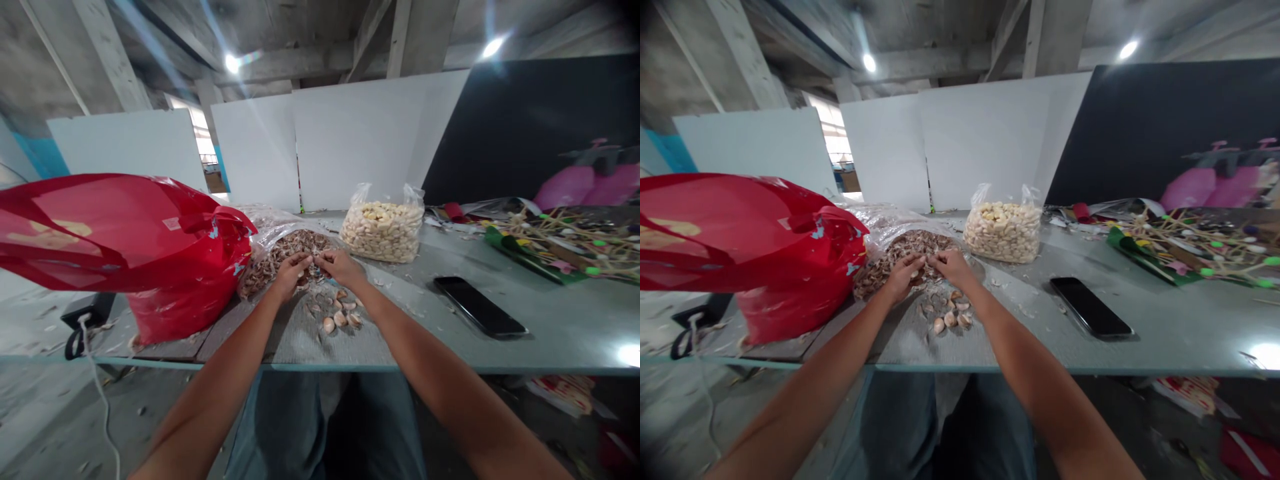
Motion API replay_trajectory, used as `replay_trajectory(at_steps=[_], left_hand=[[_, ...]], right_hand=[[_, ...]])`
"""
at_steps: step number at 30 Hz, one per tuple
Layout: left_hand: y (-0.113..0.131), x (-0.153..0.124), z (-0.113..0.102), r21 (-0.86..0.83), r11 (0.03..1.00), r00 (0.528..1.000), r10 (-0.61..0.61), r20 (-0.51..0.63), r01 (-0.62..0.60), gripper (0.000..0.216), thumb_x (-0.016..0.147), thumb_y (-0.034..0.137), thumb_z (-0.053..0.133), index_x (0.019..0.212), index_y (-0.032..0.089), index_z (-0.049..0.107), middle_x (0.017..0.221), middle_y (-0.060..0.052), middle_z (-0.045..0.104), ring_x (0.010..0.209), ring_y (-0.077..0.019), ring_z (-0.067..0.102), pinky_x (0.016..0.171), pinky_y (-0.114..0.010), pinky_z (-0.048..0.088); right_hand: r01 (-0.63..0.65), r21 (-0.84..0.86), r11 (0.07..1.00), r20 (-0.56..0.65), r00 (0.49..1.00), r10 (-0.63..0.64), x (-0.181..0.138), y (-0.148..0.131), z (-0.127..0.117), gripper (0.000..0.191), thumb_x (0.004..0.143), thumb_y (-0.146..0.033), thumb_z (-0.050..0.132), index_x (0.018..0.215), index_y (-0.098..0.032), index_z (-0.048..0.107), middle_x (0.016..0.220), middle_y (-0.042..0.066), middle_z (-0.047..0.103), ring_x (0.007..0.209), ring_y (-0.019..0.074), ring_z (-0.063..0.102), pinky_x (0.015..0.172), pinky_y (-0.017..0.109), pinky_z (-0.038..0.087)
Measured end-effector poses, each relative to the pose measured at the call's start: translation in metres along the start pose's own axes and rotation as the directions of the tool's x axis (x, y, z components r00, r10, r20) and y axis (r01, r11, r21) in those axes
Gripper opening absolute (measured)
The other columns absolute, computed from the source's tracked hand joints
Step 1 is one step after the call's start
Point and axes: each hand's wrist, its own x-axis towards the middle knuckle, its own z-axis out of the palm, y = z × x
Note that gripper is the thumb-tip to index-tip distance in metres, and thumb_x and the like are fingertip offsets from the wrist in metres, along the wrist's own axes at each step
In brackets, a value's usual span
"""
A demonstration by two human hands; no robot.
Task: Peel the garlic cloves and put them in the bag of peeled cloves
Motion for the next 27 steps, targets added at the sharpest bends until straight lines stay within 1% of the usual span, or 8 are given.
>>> replay_trajectory(at_steps=[3,7,12,17,19,21,24,27], left_hand=[[-0.003,0.002,-0.002,0.095,0.995,1.000,0.017,-0.013,-0.016,0.040,0.062,0.044,0.080,0.080,0.015,0.060,0.053,0.007,0.038,0.042,-0.0037,0.031,0.038,-0.018,0.020],[-0.008,0.006,-0.005,0.194,0.980,0.999,0.049,-0.002,-0.047,0.039,0.066,0.049,0.075,0.077,0.014,0.061,0.053,0.007,0.039,0.042,-0.0042,0.032,0.038,-0.018,0.023],[-0.014,0.012,-0.010,0.346,0.928,0.987,0.157,-0.037,-0.135,0.038,0.070,0.051,0.071,0.080,0.015,0.063,0.048,0.008,0.038,0.038,-0.0044,0.030,0.038,-0.020,0.021],[-0.015,0.014,-0.011,0.423,0.894,0.982,0.185,-0.044,-0.149,0.037,0.071,0.050,0.069,0.080,0.014,0.063,0.049,0.008,0.039,0.038,-0.0046,0.031,0.039,-0.019,0.022],[-0.014,0.014,-0.011,0.428,0.891,0.981,0.186,-0.048,-0.148,0.037,0.071,0.051,0.069,0.079,0.014,0.062,0.049,0.008,0.039,0.038,-0.0046,0.031,0.039,-0.019,0.023],[-0.014,0.013,-0.011,0.403,0.905,0.986,0.162,-0.034,-0.134,0.038,0.071,0.052,0.068,0.077,0.015,0.061,0.050,0.008,0.038,0.038,-0.0047,0.030,0.038,-0.019,0.023],[-0.013,0.011,-0.009,0.326,0.939,0.994,0.107,0.016,-0.107,0.041,0.070,0.055,0.068,0.071,0.016,0.057,0.051,0.007,0.037,0.038,-0.0044,0.029,0.037,-0.019,0.022],[-0.011,0.007,-0.005,0.247,0.966,0.997,0.062,0.039,-0.070,0.040,0.068,0.052,0.071,0.065,0.016,0.053,0.051,0.006,0.038,0.039,-0.0043,0.030,0.037,-0.019,0.021]], right_hand=[[0.045,-0.155,0.987,-0.011,0.999,-0.047,-0.002,-0.003,-0.002,0.044,0.083,-0.056,0.054,0.064,-0.017,0.060,0.052,0.000,0.055,0.050,0.0120,0.047,0.049,0.025,0.032],[0.066,-0.264,0.962,-0.021,0.997,-0.074,-0.003,-0.003,-0.004,0.044,0.085,-0.056,0.053,0.068,-0.016,0.063,0.055,0.000,0.057,0.052,0.0122,0.048,0.052,0.025,0.030],[0.057,-0.339,0.939,-0.055,0.995,-0.081,-0.003,-0.001,-0.004,0.046,0.086,-0.057,0.051,0.070,-0.017,0.065,0.057,0.001,0.058,0.054,0.0125,0.048,0.053,0.025,0.028],[0.044,-0.364,0.930,-0.049,0.997,-0.066,-0.003,-0.003,-0.005,0.046,0.087,-0.058,0.050,0.070,-0.017,0.065,0.058,0.001,0.059,0.055,0.0126,0.048,0.054,0.025,0.028],[0.054,-0.362,0.931,-0.046,0.996,-0.076,-0.003,-0.003,-0.005,0.046,0.087,-0.057,0.050,0.070,-0.017,0.065,0.058,0.001,0.059,0.056,0.0128,0.049,0.054,0.025,0.029],[0.059,-0.351,0.934,-0.039,0.996,-0.078,-0.004,-0.004,-0.006,0.046,0.086,-0.057,0.051,0.070,-0.017,0.065,0.059,0.001,0.059,0.056,0.0127,0.049,0.055,0.025,0.029],[0.049,-0.323,0.945,-0.028,0.998,-0.061,-0.004,-0.005,-0.007,0.046,0.085,-0.058,0.053,0.070,-0.016,0.065,0.058,0.001,0.059,0.055,0.0123,0.049,0.054,0.025,0.030],[0.032,-0.243,0.969,-0.010,0.999,-0.035,-0.003,-0.005,-0.005,0.047,0.081,-0.060,0.055,0.069,-0.016,0.064,0.055,0.000,0.057,0.051,0.0118,0.047,0.051,0.025,0.031]])
